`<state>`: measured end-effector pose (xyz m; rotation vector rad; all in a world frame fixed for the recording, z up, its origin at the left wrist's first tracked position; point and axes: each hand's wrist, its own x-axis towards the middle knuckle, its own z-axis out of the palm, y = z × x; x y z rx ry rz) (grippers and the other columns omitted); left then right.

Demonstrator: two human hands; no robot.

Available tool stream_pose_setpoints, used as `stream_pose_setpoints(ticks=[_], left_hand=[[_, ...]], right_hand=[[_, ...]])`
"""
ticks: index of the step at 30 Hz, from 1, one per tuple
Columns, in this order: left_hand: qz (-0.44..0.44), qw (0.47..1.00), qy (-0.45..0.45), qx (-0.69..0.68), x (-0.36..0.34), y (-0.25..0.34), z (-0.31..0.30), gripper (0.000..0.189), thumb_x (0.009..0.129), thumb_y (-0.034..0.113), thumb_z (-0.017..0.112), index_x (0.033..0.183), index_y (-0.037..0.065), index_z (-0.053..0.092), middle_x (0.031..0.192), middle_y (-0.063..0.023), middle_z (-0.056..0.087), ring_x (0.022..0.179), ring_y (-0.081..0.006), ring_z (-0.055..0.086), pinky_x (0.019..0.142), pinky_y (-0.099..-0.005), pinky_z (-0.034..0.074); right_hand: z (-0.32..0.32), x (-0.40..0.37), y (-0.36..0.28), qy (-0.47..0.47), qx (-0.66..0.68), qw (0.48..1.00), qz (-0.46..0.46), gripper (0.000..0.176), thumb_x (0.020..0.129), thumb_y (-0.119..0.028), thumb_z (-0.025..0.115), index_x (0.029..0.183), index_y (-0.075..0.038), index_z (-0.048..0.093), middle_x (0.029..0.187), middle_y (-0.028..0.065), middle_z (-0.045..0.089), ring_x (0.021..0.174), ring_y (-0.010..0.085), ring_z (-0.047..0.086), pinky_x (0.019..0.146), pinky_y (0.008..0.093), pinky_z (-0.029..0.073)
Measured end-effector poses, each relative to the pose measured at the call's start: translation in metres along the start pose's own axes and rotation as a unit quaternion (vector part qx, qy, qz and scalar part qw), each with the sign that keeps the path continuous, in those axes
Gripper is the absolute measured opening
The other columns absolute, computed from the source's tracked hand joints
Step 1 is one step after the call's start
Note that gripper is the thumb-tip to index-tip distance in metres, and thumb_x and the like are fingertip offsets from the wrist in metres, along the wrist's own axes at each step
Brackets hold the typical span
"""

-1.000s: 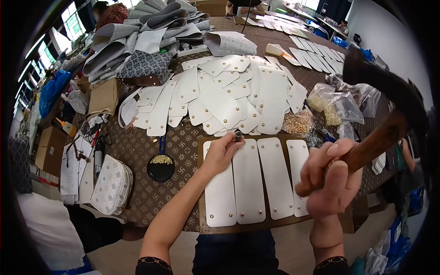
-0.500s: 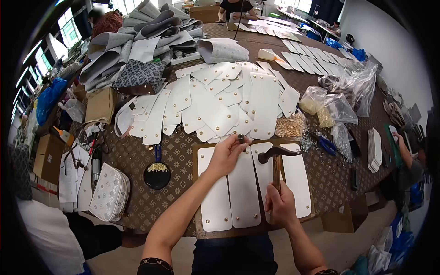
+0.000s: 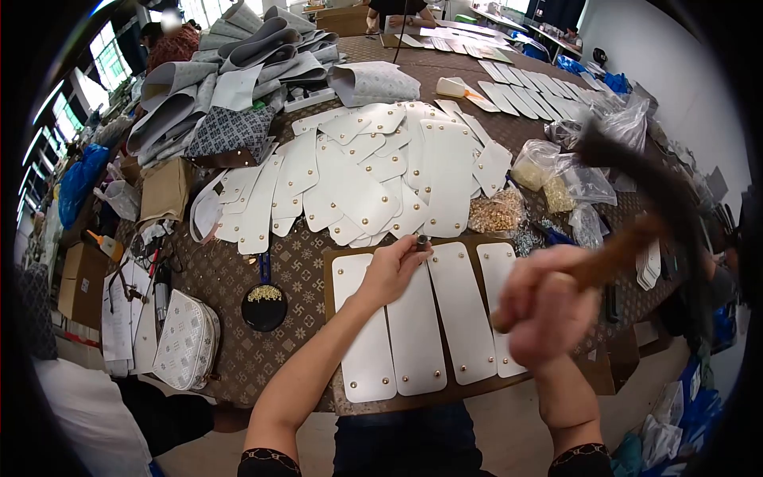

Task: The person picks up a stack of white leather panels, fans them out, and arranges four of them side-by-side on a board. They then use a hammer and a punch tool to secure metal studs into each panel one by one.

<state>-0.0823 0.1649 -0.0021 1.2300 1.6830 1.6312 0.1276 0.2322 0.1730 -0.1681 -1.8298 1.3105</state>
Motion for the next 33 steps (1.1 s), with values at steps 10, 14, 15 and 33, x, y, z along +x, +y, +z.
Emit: stream_pose_setpoints(ticks=[10, 14, 15, 33], left_hand=[[-0.008, 0.996, -0.001, -0.084, 0.005, 0.002, 0.009, 0.012, 0.106, 0.002, 0.058, 0.116, -0.003, 0.063, 0.109, -0.0052, 0.073, 0.100, -0.0090, 0.066, 0.092, -0.0262, 0.053], [-0.002, 0.998, -0.008, -0.061, 0.015, 0.003, 0.022, 0.013, 0.106, 0.002, 0.058, 0.117, -0.003, 0.063, 0.112, -0.0059, 0.073, 0.103, -0.0101, 0.068, 0.092, -0.0263, 0.053], [-0.017, 0.999, -0.019, -0.043, 0.018, 0.001, 0.024, 0.013, 0.106, 0.002, 0.057, 0.117, -0.003, 0.063, 0.112, -0.0060, 0.073, 0.103, -0.0107, 0.068, 0.092, -0.0265, 0.053], [-0.027, 0.993, -0.038, 0.109, 0.012, 0.015, 0.021, 0.020, 0.101, 0.004, 0.066, 0.120, -0.002, 0.066, 0.095, -0.0109, 0.074, 0.087, -0.0147, 0.069, 0.084, -0.0281, 0.055]], right_hand=[[-0.023, -0.074, 0.051, -0.031, -0.036, 0.936, 0.348, 0.027, 0.108, -0.028, 0.062, 0.107, -0.001, 0.058, 0.066, -0.0012, 0.056, 0.048, 0.0047, 0.048, 0.045, 0.0235, 0.040], [-0.033, -0.090, 0.061, -0.013, -0.008, 0.923, 0.385, 0.031, 0.108, -0.032, 0.061, 0.107, -0.002, 0.059, 0.066, 0.0000, 0.056, 0.048, 0.0060, 0.050, 0.045, 0.0248, 0.041], [-0.034, -0.091, 0.062, -0.016, -0.008, 0.919, 0.393, 0.032, 0.108, -0.034, 0.061, 0.107, -0.002, 0.059, 0.066, 0.0001, 0.056, 0.048, 0.0061, 0.050, 0.045, 0.0249, 0.041], [-0.027, -0.058, 0.063, -0.089, -0.123, 0.930, 0.334, 0.026, 0.106, -0.024, 0.063, 0.109, 0.001, 0.058, 0.067, 0.0089, 0.061, 0.057, 0.0149, 0.058, 0.054, 0.0346, 0.047]])
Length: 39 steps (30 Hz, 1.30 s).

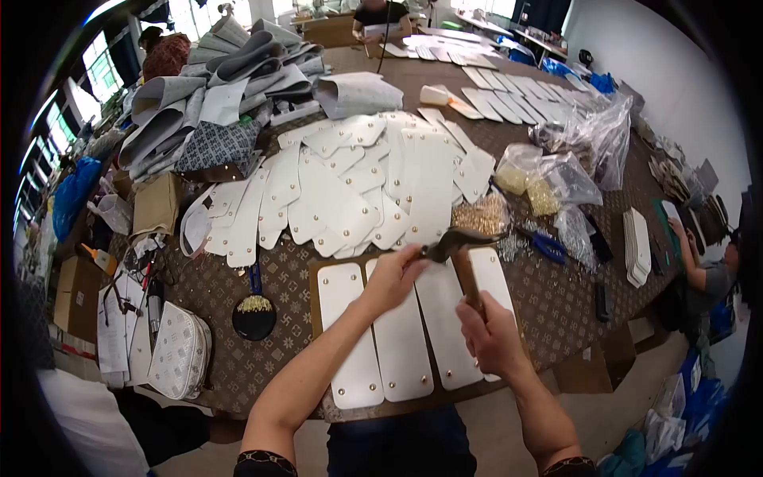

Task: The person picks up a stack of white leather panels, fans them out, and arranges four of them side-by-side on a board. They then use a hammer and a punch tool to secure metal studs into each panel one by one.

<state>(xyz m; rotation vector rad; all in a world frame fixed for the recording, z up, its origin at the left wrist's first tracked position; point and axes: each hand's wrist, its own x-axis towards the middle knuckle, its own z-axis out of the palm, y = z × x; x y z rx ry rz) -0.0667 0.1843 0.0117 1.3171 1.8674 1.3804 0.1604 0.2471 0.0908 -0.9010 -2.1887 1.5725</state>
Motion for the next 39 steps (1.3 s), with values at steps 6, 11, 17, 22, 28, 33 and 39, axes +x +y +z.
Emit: stream_pose_setpoints(ticks=[6, 11, 17, 22, 28, 33, 39], left_hand=[[0.063, 0.977, 0.028, -0.204, 0.016, 0.004, 0.026, 0.015, 0.106, 0.005, 0.060, 0.118, -0.003, 0.064, 0.107, -0.0041, 0.074, 0.097, -0.0086, 0.065, 0.089, -0.0252, 0.052], [0.069, 0.980, 0.002, -0.185, 0.037, -0.002, 0.048, 0.014, 0.106, 0.007, 0.062, 0.116, -0.003, 0.063, 0.107, -0.0071, 0.075, 0.096, -0.0107, 0.068, 0.088, -0.0265, 0.054], [0.028, 0.988, -0.021, -0.150, 0.040, -0.001, 0.047, 0.014, 0.106, 0.006, 0.060, 0.116, -0.003, 0.064, 0.106, -0.0070, 0.075, 0.100, -0.0094, 0.067, 0.090, -0.0256, 0.053], [0.045, 0.993, -0.008, -0.109, 0.039, -0.004, 0.051, 0.015, 0.104, 0.006, 0.062, 0.116, -0.002, 0.066, 0.100, -0.0065, 0.075, 0.091, -0.0105, 0.067, 0.086, -0.0272, 0.054], [0.057, 0.997, 0.006, -0.059, 0.037, -0.003, 0.046, 0.018, 0.102, 0.013, 0.068, 0.116, 0.002, 0.067, 0.079, -0.0119, 0.066, 0.070, -0.0144, 0.055, 0.069, -0.0309, 0.049], [0.062, 0.981, 0.000, -0.187, 0.045, 0.011, 0.062, 0.014, 0.106, 0.007, 0.061, 0.115, -0.003, 0.066, 0.103, -0.0046, 0.075, 0.093, -0.0095, 0.067, 0.081, -0.0260, 0.053], [0.073, 0.983, -0.029, -0.167, 0.059, 0.008, 0.085, 0.015, 0.105, 0.012, 0.066, 0.110, -0.002, 0.066, 0.085, -0.0024, 0.069, 0.075, -0.0078, 0.057, 0.070, -0.0249, 0.048]], right_hand=[[-0.008, -0.027, 0.025, 0.065, 0.209, 0.975, 0.042, 0.027, 0.109, -0.030, 0.060, 0.106, -0.003, 0.056, 0.066, -0.0024, 0.052, 0.048, 0.0046, 0.046, 0.044, 0.0241, 0.038], [-0.017, -0.032, 0.033, 0.061, 0.178, 0.981, 0.042, 0.029, 0.108, -0.030, 0.061, 0.106, -0.002, 0.057, 0.067, -0.0018, 0.054, 0.048, 0.0047, 0.048, 0.044, 0.0245, 0.040], [-0.064, -0.034, -0.065, 0.087, 0.090, 0.985, -0.117, 0.026, 0.109, -0.025, 0.058, 0.106, 0.000, 0.059, 0.066, -0.0010, 0.054, 0.050, 0.0040, 0.046, 0.046, 0.0222, 0.037], [-0.041, 0.004, -0.068, 0.156, 0.256, 0.883, -0.362, 0.024, 0.109, -0.021, 0.053, 0.102, 0.001, 0.058, 0.063, 0.0004, 0.054, 0.051, 0.0052, 0.047, 0.046, 0.0224, 0.037], [-0.026, -0.005, 0.010, 0.047, 0.001, 0.999, 0.021, 0.032, 0.106, -0.031, 0.063, 0.105, 0.000, 0.060, 0.065, 0.0055, 0.059, 0.056, 0.0114, 0.058, 0.051, 0.0329, 0.045], [-0.030, -0.024, 0.028, 0.109, 0.167, 0.980, 0.012, 0.031, 0.108, -0.034, 0.061, 0.101, -0.004, 0.058, 0.062, -0.0024, 0.051, 0.049, 0.0044, 0.048, 0.045, 0.0241, 0.039], [-0.044, -0.036, 0.041, 0.124, 0.180, 0.975, 0.048, 0.027, 0.109, -0.030, 0.060, 0.103, -0.004, 0.058, 0.063, -0.0022, 0.051, 0.048, 0.0046, 0.046, 0.045, 0.0242, 0.038]])
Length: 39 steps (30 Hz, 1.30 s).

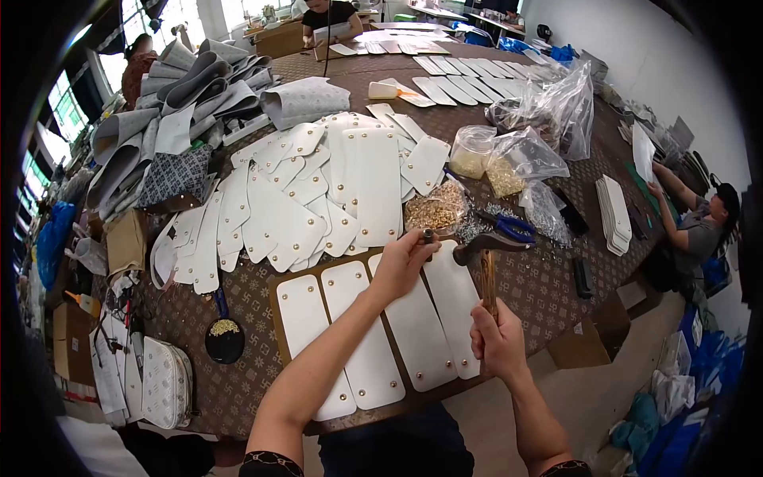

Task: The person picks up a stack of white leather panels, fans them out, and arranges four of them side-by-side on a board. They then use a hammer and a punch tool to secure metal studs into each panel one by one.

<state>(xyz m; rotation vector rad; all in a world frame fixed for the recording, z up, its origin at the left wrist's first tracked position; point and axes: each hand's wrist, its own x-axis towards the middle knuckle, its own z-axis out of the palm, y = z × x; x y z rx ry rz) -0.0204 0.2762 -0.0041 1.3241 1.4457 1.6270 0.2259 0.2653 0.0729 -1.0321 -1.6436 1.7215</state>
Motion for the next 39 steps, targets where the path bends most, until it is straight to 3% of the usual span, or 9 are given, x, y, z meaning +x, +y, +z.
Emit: stream_pose_setpoints(ticks=[4, 8, 11, 12, 14, 16, 23, 36, 39], left_hand=[[-0.056, 0.998, -0.015, 0.036, 0.000, 0.007, -0.001, 0.012, 0.106, 0.008, 0.062, 0.112, -0.002, 0.065, 0.099, -0.0051, 0.076, 0.092, -0.0085, 0.066, 0.083, -0.0253, 0.053], [-0.044, 0.999, -0.006, 0.031, -0.001, 0.007, 0.000, 0.011, 0.106, 0.007, 0.062, 0.111, -0.002, 0.066, 0.101, -0.0064, 0.077, 0.094, -0.0098, 0.069, 0.085, -0.0261, 0.054], [-0.059, 0.996, -0.018, 0.068, -0.001, 0.006, -0.001, 0.012, 0.105, 0.005, 0.061, 0.113, -0.003, 0.066, 0.101, -0.0079, 0.077, 0.096, -0.0116, 0.071, 0.087, -0.0273, 0.055], [-0.053, 0.996, -0.013, 0.067, 0.002, 0.003, 0.001, 0.012, 0.105, 0.005, 0.061, 0.113, -0.003, 0.066, 0.101, -0.0079, 0.077, 0.096, -0.0116, 0.071, 0.087, -0.0273, 0.055], [-0.028, 0.998, -0.019, 0.046, -0.003, -0.004, 0.000, 0.015, 0.102, 0.002, 0.061, 0.115, -0.003, 0.066, 0.099, -0.0085, 0.077, 0.095, -0.0128, 0.071, 0.086, -0.0285, 0.055], [-0.010, 0.998, -0.002, 0.066, 0.013, 0.014, -0.007, 0.016, 0.101, 0.002, 0.062, 0.115, -0.003, 0.066, 0.097, -0.0080, 0.076, 0.092, -0.0133, 0.071, 0.085, -0.0287, 0.055], [-0.012, 1.000, -0.007, -0.024, 0.005, 0.015, 0.008, 0.014, 0.106, 0.008, 0.062, 0.115, -0.003, 0.064, 0.097, -0.0032, 0.073, 0.090, -0.0070, 0.063, 0.081, -0.0246, 0.052], [-0.005, 0.999, -0.043, 0.002, 0.029, 0.004, 0.042, 0.013, 0.105, 0.009, 0.064, 0.113, -0.001, 0.066, 0.096, -0.0042, 0.075, 0.089, -0.0073, 0.065, 0.081, -0.0253, 0.053], [-0.014, 0.999, -0.036, 0.011, 0.029, 0.004, 0.043, 0.013, 0.104, 0.010, 0.065, 0.112, -0.001, 0.067, 0.094, -0.0046, 0.075, 0.086, -0.0066, 0.064, 0.080, -0.0254, 0.052]], right_hand=[[-0.010, -0.005, -0.062, -0.026, -0.012, 0.998, -0.053, 0.028, 0.109, -0.030, 0.058, 0.104, -0.002, 0.058, 0.064, -0.0022, 0.052, 0.049, 0.0041, 0.046, 0.045, 0.0230, 0.037], [0.000, 0.001, -0.123, -0.003, 0.093, 0.899, -0.429, 0.026, 0.111, -0.025, 0.054, 0.110, 0.001, 0.054, 0.064, -0.0027, 0.052, 0.051, 0.0036, 0.046, 0.045, 0.0214, 0.035], [0.020, 0.019, -0.093, 0.031, -0.029, 0.961, -0.272, 0.023, 0.109, -0.025, 0.055, 0.097, -0.006, 0.054, 0.061, 0.0005, 0.051, 0.053, 0.0095, 0.050, 0.048, 0.0252, 0.042], [0.012, 0.035, -0.082, -0.031, -0.289, 0.944, -0.154, 0.033, 0.108, -0.031, 0.060, 0.098, 0.000, 0.056, 0.065, 0.0078, 0.059, 0.057, 0.0153, 0.059, 0.052, 0.0350, 0.046], [0.009, 0.041, -0.032, -0.086, -0.380, 0.913, -0.119, 0.031, 0.106, -0.028, 0.062, 0.097, 0.002, 0.058, 0.067, 0.0128, 0.061, 0.059, 0.0183, 0.062, 0.055, 0.0386, 0.047], [0.008, 0.021, -0.032, -0.085, -0.206, 0.975, -0.020, 0.030, 0.107, -0.028, 0.062, 0.098, 0.000, 0.059, 0.066, 0.0090, 0.060, 0.058, 0.0160, 0.060, 0.054, 0.0361, 0.047], [-0.015, -0.010, -0.004, 0.026, 0.051, 0.998, -0.021, 0.024, 0.111, -0.027, 0.055, 0.100, -0.005, 0.056, 0.065, -0.0022, 0.050, 0.050, 0.0047, 0.045, 0.046, 0.0232, 0.039], [-0.035, -0.009, -0.015, 0.010, 0.019, 1.000, -0.013, 0.026, 0.110, -0.029, 0.059, 0.104, -0.004, 0.057, 0.066, -0.0018, 0.052, 0.051, 0.0043, 0.047, 0.046, 0.0230, 0.038], [-0.039, -0.008, -0.082, 0.012, -0.042, 0.991, -0.129, 0.026, 0.110, -0.028, 0.056, 0.103, -0.003, 0.056, 0.066, -0.0012, 0.051, 0.050, 0.0044, 0.046, 0.046, 0.0221, 0.037]])
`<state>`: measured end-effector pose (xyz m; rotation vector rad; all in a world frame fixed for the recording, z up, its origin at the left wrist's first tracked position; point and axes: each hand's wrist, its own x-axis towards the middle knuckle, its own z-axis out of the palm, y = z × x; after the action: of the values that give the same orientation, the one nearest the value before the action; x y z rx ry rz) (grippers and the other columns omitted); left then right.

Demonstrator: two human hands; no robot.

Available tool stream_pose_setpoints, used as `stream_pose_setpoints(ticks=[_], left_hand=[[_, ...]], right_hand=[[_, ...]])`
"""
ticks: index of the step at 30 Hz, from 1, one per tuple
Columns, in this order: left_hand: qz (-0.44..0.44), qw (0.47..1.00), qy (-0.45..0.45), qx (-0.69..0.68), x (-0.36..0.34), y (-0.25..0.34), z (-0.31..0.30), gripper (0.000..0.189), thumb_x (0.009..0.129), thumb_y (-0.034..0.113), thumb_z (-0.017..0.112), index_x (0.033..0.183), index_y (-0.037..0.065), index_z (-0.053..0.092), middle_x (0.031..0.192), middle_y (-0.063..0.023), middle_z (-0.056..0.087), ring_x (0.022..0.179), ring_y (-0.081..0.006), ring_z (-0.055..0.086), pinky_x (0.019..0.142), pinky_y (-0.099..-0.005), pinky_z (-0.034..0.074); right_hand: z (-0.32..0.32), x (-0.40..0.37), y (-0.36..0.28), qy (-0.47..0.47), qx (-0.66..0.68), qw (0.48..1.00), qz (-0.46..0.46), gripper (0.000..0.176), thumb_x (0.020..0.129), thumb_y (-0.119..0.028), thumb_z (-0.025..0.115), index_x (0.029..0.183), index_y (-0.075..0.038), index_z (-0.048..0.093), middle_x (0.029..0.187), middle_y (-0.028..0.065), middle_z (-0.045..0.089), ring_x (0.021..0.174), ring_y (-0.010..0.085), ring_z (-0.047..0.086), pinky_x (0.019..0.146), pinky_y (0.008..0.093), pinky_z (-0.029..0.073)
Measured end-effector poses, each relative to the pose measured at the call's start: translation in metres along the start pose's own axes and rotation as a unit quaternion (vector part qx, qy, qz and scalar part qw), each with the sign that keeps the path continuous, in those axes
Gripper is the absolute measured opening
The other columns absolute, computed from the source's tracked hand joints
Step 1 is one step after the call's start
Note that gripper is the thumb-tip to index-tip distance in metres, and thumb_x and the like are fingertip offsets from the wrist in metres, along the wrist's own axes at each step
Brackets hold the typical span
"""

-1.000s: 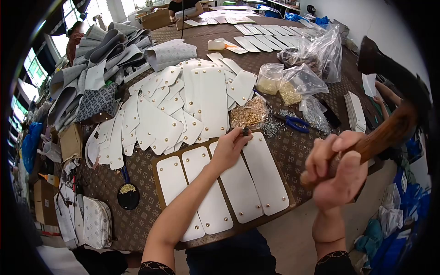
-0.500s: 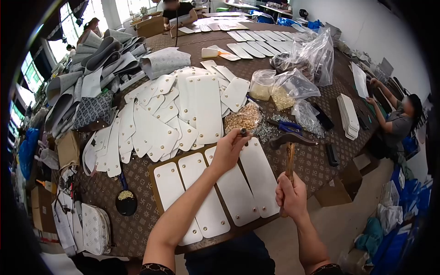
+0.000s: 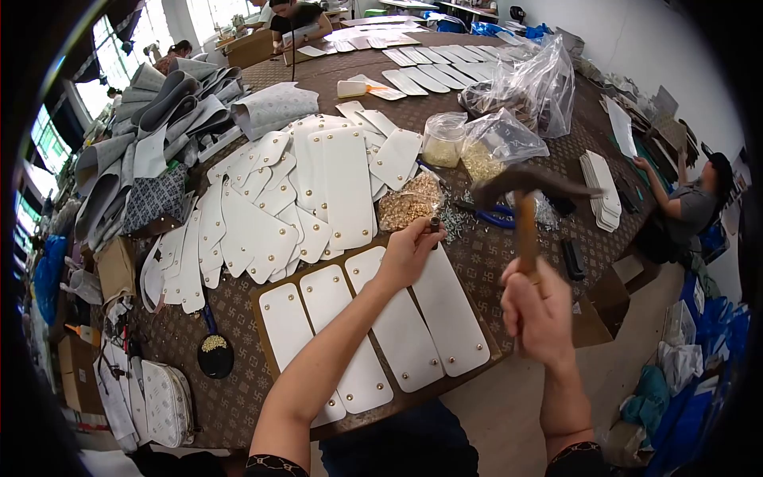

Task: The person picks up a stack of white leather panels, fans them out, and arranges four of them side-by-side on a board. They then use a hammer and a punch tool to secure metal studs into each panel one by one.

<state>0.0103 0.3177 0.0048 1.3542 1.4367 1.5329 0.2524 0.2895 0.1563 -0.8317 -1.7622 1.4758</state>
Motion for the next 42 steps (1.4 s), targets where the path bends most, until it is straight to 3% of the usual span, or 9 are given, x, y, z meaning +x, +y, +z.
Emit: stream_pose_setpoints(ticks=[4, 7, 9, 12, 21, 28, 32, 34, 42], left_hand=[[0.004, 1.000, -0.007, 0.014, -0.003, -0.006, 0.000, 0.014, 0.103, 0.010, 0.066, 0.112, -0.001, 0.067, 0.093, -0.0050, 0.075, 0.086, -0.0068, 0.064, 0.080, -0.0260, 0.052], [0.033, 0.999, 0.006, 0.025, 0.003, -0.003, 0.001, 0.017, 0.103, 0.010, 0.067, 0.115, -0.001, 0.067, 0.087, -0.0107, 0.072, 0.077, -0.0109, 0.060, 0.073, -0.0287, 0.051], [0.029, 1.000, 0.002, 0.011, -0.001, -0.005, 0.001, 0.018, 0.102, 0.010, 0.067, 0.116, -0.001, 0.067, 0.085, -0.0116, 0.071, 0.076, -0.0128, 0.060, 0.072, -0.0303, 0.051], [0.064, 0.997, 0.021, 0.048, -0.007, 0.006, -0.002, 0.017, 0.101, 0.013, 0.068, 0.108, -0.002, 0.068, 0.077, -0.0074, 0.067, 0.072, -0.0113, 0.056, 0.067, -0.0311, 0.049], [0.033, 0.995, 0.088, -0.041, -0.041, 0.028, -0.055, 0.017, 0.106, 0.010, 0.063, 0.118, -0.002, 0.065, 0.100, -0.0030, 0.073, 0.089, -0.0081, 0.065, 0.082, -0.0247, 0.054], [-0.040, 0.975, 0.219, -0.004, -0.250, 0.098, -0.127, 0.021, 0.105, 0.000, 0.058, 0.125, -0.006, 0.061, 0.113, -0.0138, 0.076, 0.098, -0.0134, 0.071, 0.086, -0.0272, 0.056], [-0.102, 0.954, 0.283, 0.000, -0.336, 0.107, -0.112, 0.023, 0.102, -0.006, 0.060, 0.124, -0.005, 0.065, 0.109, -0.0075, 0.077, 0.086, -0.0032, 0.065, 0.077, -0.0192, 0.053], [-0.100, 0.953, 0.286, -0.002, -0.348, 0.105, -0.104, 0.022, 0.102, -0.005, 0.060, 0.124, -0.006, 0.064, 0.110, -0.0100, 0.076, 0.091, -0.0064, 0.067, 0.079, -0.0209, 0.054], [-0.048, 0.961, 0.265, 0.060, -0.349, 0.090, -0.099, 0.021, 0.099, -0.004, 0.066, 0.120, -0.004, 0.068, 0.105, -0.0084, 0.077, 0.092, -0.0103, 0.072, 0.079, -0.0263, 0.058]], right_hand=[[0.012, 0.030, -0.037, 0.046, 0.160, 0.928, -0.332, 0.029, 0.111, -0.029, 0.053, 0.107, -0.001, 0.054, 0.067, -0.0007, 0.050, 0.052, 0.0061, 0.046, 0.045, 0.0228, 0.036], [0.015, 0.045, 0.029, 0.024, -0.204, 0.977, -0.049, 0.032, 0.109, -0.032, 0.058, 0.096, -0.003, 0.057, 0.069, 0.0031, 0.057, 0.053, 0.0100, 0.053, 0.046, 0.0276, 0.040], [0.015, 0.045, 0.071, -0.056, -0.295, 0.954, -0.015, 0.031, 0.108, -0.030, 0.060, 0.092, -0.004, 0.058, 0.068, 0.0032, 0.059, 0.054, 0.0082, 0.055, 0.047, 0.0281, 0.041], [0.027, 0.012, 0.034, -0.027, -0.093, 0.990, 0.104, 0.028, 0.109, -0.026, 0.058, 0.092, -0.004, 0.058, 0.065, 0.0018, 0.057, 0.053, 0.0061, 0.052, 0.047, 0.0275, 0.040], [0.050, -0.063, 0.062, -0.042, 0.113, 0.986, 0.116, 0.025, 0.113, -0.028, 0.052, 0.104, -0.004, 0.053, 0.066, 0.0016, 0.052, 0.050, 0.0093, 0.050, 0.046, 0.0246, 0.042], [0.123, -0.092, 0.080, -0.187, 0.189, 0.956, 0.121, 0.015, 0.108, -0.012, 0.057, 0.110, 0.002, 0.059, 0.094, 0.0120, 0.075, 0.077, 0.0104, 0.067, 0.069, 0.0274, 0.054], [0.143, -0.092, 0.098, -0.291, 0.030, 0.955, 0.051, 0.016, 0.105, -0.013, 0.063, 0.101, 0.003, 0.063, 0.093, 0.0104, 0.076, 0.073, 0.0086, 0.062, 0.068, 0.0268, 0.051], [0.143, -0.089, 0.094, -0.321, -0.038, 0.941, 0.100, 0.016, 0.109, -0.012, 0.055, 0.107, 0.004, 0.060, 0.104, 0.0152, 0.074, 0.107, 0.0237, 0.072, 0.101, 0.0381, 0.055], [0.146, -0.093, 0.086, -0.304, -0.030, 0.949, 0.076, 0.016, 0.108, -0.012, 0.056, 0.106, 0.003, 0.059, 0.094, 0.0124, 0.073, 0.098, 0.0203, 0.073, 0.092, 0.0322, 0.056]])
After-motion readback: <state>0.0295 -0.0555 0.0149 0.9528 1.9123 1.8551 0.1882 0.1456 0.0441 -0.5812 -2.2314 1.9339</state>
